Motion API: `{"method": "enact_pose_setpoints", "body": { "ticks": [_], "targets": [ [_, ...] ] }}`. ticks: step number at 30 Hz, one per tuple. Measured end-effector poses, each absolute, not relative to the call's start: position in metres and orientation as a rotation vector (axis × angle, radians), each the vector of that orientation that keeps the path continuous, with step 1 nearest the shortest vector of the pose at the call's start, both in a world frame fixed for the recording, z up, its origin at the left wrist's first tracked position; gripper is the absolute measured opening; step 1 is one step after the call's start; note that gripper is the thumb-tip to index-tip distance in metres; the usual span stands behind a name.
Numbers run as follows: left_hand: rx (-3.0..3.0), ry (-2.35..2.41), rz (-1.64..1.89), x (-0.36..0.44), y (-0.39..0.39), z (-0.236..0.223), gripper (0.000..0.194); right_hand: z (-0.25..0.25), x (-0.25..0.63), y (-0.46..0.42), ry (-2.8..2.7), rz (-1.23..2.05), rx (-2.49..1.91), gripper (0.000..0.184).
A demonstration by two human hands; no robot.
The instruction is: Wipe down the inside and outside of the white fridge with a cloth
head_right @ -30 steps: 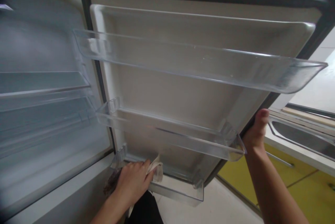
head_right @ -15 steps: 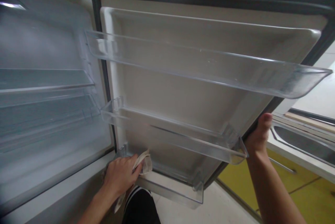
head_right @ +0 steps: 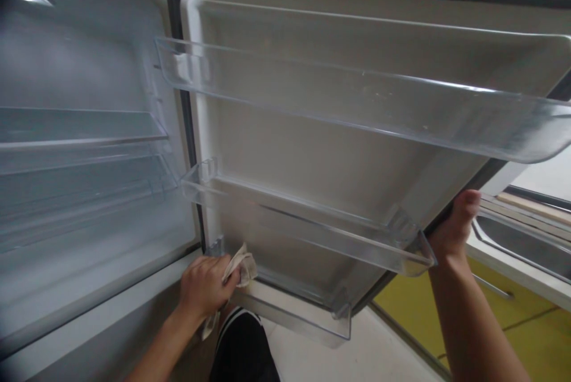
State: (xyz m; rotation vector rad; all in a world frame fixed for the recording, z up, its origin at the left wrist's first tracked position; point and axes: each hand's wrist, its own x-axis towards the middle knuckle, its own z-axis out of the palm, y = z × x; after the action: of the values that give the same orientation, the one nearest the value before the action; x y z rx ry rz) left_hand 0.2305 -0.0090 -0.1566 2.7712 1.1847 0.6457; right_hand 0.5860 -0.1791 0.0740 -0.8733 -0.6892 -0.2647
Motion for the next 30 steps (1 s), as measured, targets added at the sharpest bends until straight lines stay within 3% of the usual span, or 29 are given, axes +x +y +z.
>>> {"method": "enact_pose_setpoints", "body": {
  "ticks": [3,8,12,15,18,22,26,30],
  "targets": [
    [2.68,1.2,0.76,0.227,-0.007,-0.153,0.034,0.074,0.584,-0.179,-0.721,-0.25,-0.885,0.078],
    [2.34,1.243,1.246,0.206,0.006,-0.139,0.042,0.077,0.577,-0.178,-0.688,-0.235,-0.885,0.077],
    [2.552,1.361,0.779,0.19,0.022,-0.129,0.025,0.08,0.573,-0.177,-0.681,-0.22,-0.899,0.071],
    [2.499,1.412,0.436,0.187,0.031,-0.129,0.023,0.082,0.573,-0.177,-0.7,-0.242,-0.931,0.077],
    [2.456,1.432,0.415,0.187,0.032,-0.129,0.026,0.08,0.576,-0.177,-0.658,-0.262,-0.937,0.083],
    [2.354,1.409,0.662,0.192,0.012,-0.112,0.026,0.074,0.582,-0.179,-0.612,-0.222,-0.903,0.076],
    [2.598,1.016,0.871,0.213,-0.018,-0.076,0.016,0.074,0.582,-0.18,-0.646,-0.252,-0.916,0.079],
    [2.966,0.194,0.801,0.248,-0.024,-0.057,0.037,0.078,0.579,-0.178,-0.704,-0.275,-0.932,0.084]
  ]
}}
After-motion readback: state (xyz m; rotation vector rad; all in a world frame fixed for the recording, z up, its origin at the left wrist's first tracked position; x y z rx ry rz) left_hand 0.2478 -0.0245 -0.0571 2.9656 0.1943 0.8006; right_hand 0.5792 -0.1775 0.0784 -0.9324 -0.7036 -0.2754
